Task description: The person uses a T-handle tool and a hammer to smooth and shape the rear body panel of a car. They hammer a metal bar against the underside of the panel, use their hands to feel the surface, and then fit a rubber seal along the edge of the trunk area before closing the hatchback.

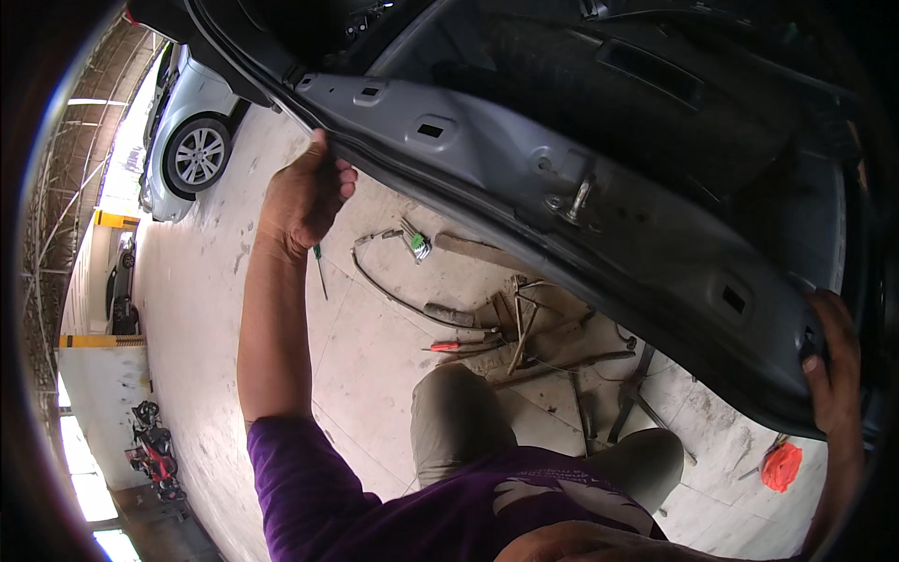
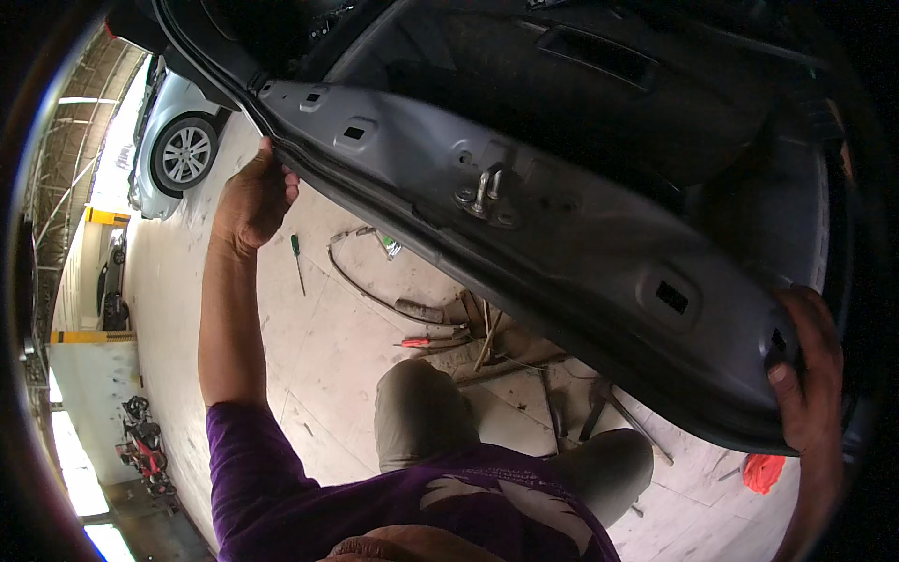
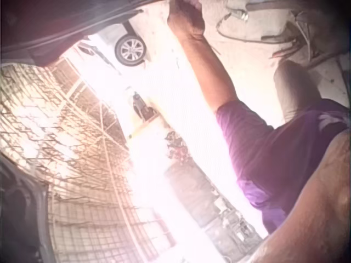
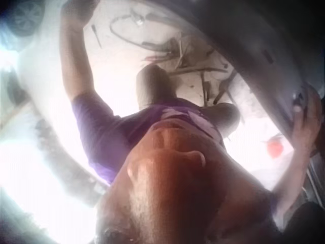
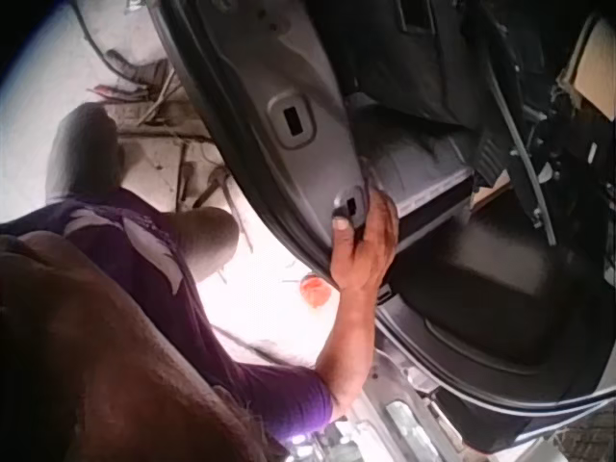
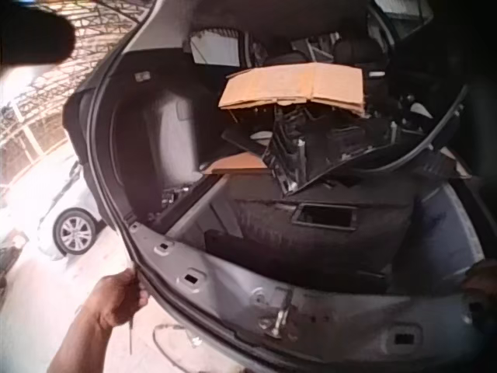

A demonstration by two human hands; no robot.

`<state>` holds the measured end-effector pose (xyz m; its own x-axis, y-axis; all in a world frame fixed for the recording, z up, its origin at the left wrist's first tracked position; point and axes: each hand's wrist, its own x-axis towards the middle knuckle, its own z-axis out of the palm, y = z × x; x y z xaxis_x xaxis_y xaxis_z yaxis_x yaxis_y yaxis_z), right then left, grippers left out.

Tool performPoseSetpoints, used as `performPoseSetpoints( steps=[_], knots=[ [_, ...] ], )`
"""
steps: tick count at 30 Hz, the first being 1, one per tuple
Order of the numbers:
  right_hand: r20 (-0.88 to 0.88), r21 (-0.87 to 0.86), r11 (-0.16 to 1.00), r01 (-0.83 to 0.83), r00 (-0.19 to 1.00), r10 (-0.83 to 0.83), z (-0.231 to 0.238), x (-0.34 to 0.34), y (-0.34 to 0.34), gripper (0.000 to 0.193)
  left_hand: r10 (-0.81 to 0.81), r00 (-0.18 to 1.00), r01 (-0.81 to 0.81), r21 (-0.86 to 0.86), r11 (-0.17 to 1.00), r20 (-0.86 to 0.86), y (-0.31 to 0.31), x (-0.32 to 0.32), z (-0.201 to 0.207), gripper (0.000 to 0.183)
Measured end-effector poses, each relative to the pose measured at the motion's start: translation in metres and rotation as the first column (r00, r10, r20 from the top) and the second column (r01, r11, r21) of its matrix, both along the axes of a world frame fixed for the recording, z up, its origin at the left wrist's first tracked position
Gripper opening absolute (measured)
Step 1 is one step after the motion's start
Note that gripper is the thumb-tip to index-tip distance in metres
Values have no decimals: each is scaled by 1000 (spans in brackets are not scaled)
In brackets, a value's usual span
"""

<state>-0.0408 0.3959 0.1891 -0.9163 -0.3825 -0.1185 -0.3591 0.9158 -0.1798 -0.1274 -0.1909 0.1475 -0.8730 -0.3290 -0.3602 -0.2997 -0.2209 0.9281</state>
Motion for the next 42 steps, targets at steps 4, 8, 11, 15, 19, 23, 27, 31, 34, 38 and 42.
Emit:
performPoseSetpoints(
  steps=[4,8,11,15,19,23,27,31,34,38,42],
  knots=[
    [-34,26,998,-50,998,50,-13,-3,11,74,-8,1000,7,-51,999,-21,-5,-6,4,25],
    [-23,5,999,-36,999,36,-13,1,12,72,-21,998,26,-93,995,56,-15,-10,8,26],
    [-35,4,1000,0,999,0,-11,4,13,72,21,998,-14,-123,992,59,-12,-19,13,27],
    [-31,-18,999,-47,998,47,-13,0,11,71,41,998,-32,-175,984,45,-15,-21,9,31],
    [-66,-14,1000,-21,998,20,-14,3,18,67,-11,999,17,-148,989,42,-41,-33,14,28],
    [-69,-7,1000,-7,998,7,-18,3,15,68,84,996,-75,-264,962,24,-53,-41,3,25],
    [-58,-37,998,49,997,-51,-21,3,18,70,51,998,-44,-197,979,31,-64,-54,4,28],
    [-57,-48,995,92,994,-95,-14,6,2,72,192,977,-205,-154,967,-92,-87,-79,-14,28],
    [-65,-47,993,104,992,-107,-8,7,5,72,192,980,-198,-159,967,-54,-89,-89,-9,31],
    [-11,-120,989,89,996,-91,0,5,-11,73,162,966,-163,11,987,-204,-166,-117,-34,29],
    [-6,-114,990,87,996,-89,-5,2,-4,73,-123,986,80,-337,938,-108,-184,-128,-52,56]
  ],
)
